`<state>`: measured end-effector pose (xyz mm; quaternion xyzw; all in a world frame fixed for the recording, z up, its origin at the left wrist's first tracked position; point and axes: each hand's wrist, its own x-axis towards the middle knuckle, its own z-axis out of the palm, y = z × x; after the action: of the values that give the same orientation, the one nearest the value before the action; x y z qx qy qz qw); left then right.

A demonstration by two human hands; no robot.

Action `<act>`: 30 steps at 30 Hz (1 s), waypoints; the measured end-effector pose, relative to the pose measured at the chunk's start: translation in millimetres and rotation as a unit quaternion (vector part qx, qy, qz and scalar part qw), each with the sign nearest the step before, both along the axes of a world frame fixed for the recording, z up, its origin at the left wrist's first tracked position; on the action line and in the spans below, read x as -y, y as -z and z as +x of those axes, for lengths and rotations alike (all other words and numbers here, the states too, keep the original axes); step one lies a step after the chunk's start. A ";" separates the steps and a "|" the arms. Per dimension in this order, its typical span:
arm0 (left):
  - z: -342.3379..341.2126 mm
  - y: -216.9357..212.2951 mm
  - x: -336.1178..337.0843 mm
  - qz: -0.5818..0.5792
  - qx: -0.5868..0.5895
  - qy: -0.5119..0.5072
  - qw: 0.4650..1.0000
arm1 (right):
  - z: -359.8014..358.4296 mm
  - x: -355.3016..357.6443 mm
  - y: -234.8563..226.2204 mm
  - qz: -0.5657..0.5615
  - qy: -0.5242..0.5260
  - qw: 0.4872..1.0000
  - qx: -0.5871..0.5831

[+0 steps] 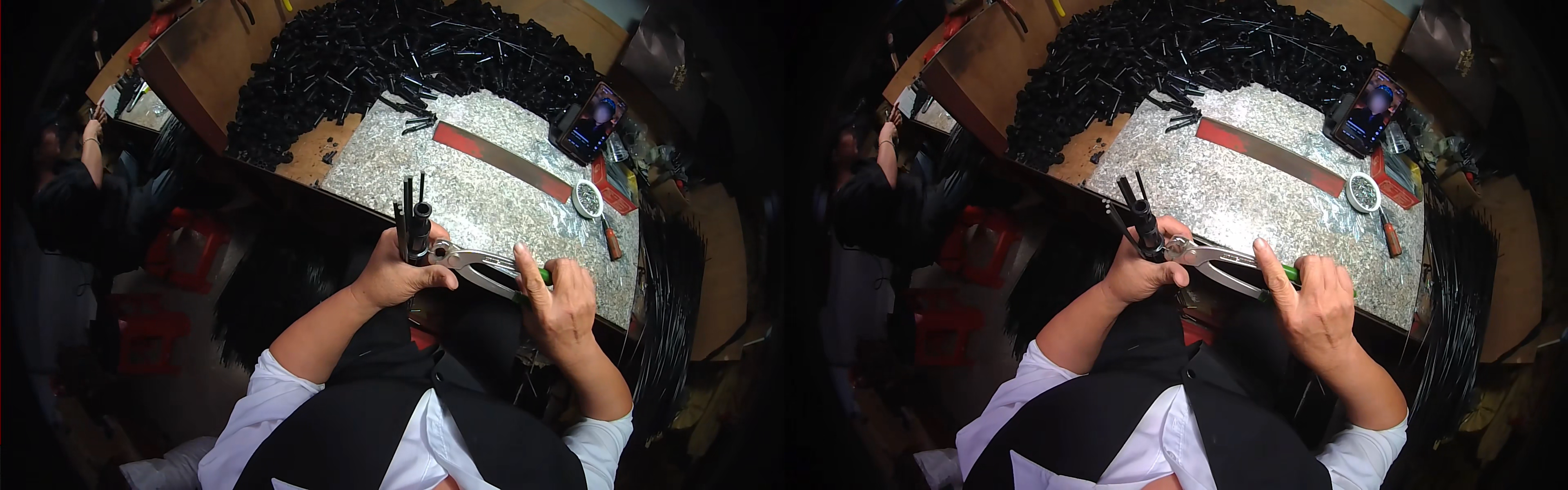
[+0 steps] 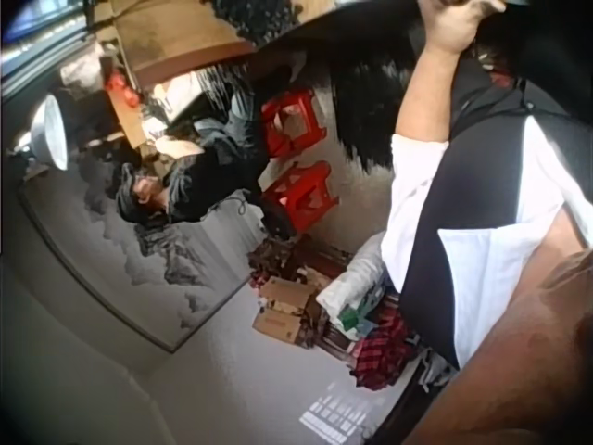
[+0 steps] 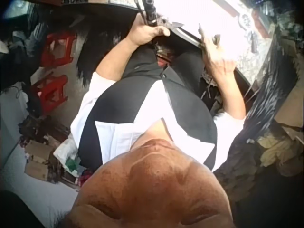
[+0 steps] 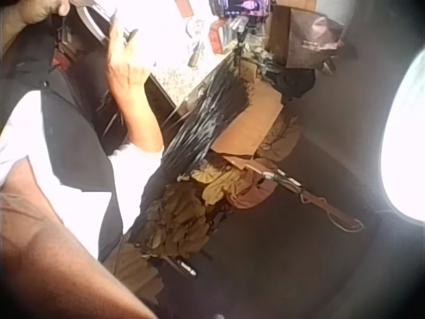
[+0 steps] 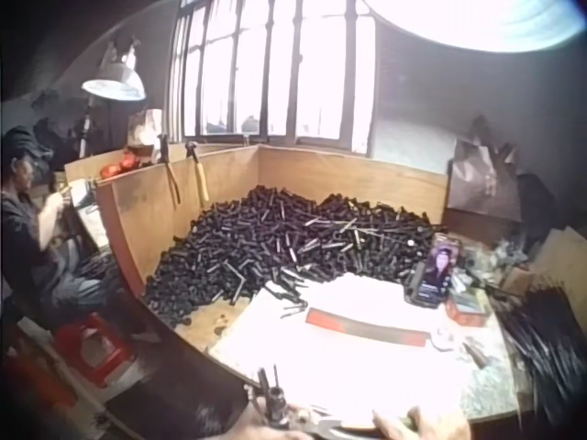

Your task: The person assembles a brush by gathering bundles of black bristles and inserting them into a brush handle or base at an assembly station.

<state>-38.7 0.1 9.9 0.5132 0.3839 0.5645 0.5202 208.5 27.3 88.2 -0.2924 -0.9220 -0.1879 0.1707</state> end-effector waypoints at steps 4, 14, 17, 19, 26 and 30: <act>8.4 2.6 3.3 0.012 0.004 -0.059 0.998 | -6.7 12.1 -1.6 -0.159 0.016 0.987 -0.034; 2.3 -1.1 5.2 0.062 -0.074 -0.043 0.994 | -4.2 6.0 -1.3 -0.112 -0.015 0.993 -0.031; 2.4 -2.7 4.9 0.041 -0.071 -0.024 0.996 | -1.4 4.7 0.2 -0.105 -0.014 0.994 -0.021; 4.2 -5.1 3.2 0.029 -0.056 -0.018 0.998 | 1.3 3.5 1.7 -0.100 -0.016 0.995 -0.019; 7.2 -7.1 3.1 0.047 -0.078 -0.029 0.995 | 1.4 2.0 -9.3 -0.071 -0.020 0.997 0.025; 3.7 -4.4 4.7 0.015 -0.104 -0.020 0.994 | 1.1 2.7 -15.2 -0.099 -0.021 0.993 0.058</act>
<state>-35.1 -4.7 14.3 0.5690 0.4376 0.5245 0.4580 209.6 24.6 103.4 -0.2772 -0.9503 -0.1091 0.0910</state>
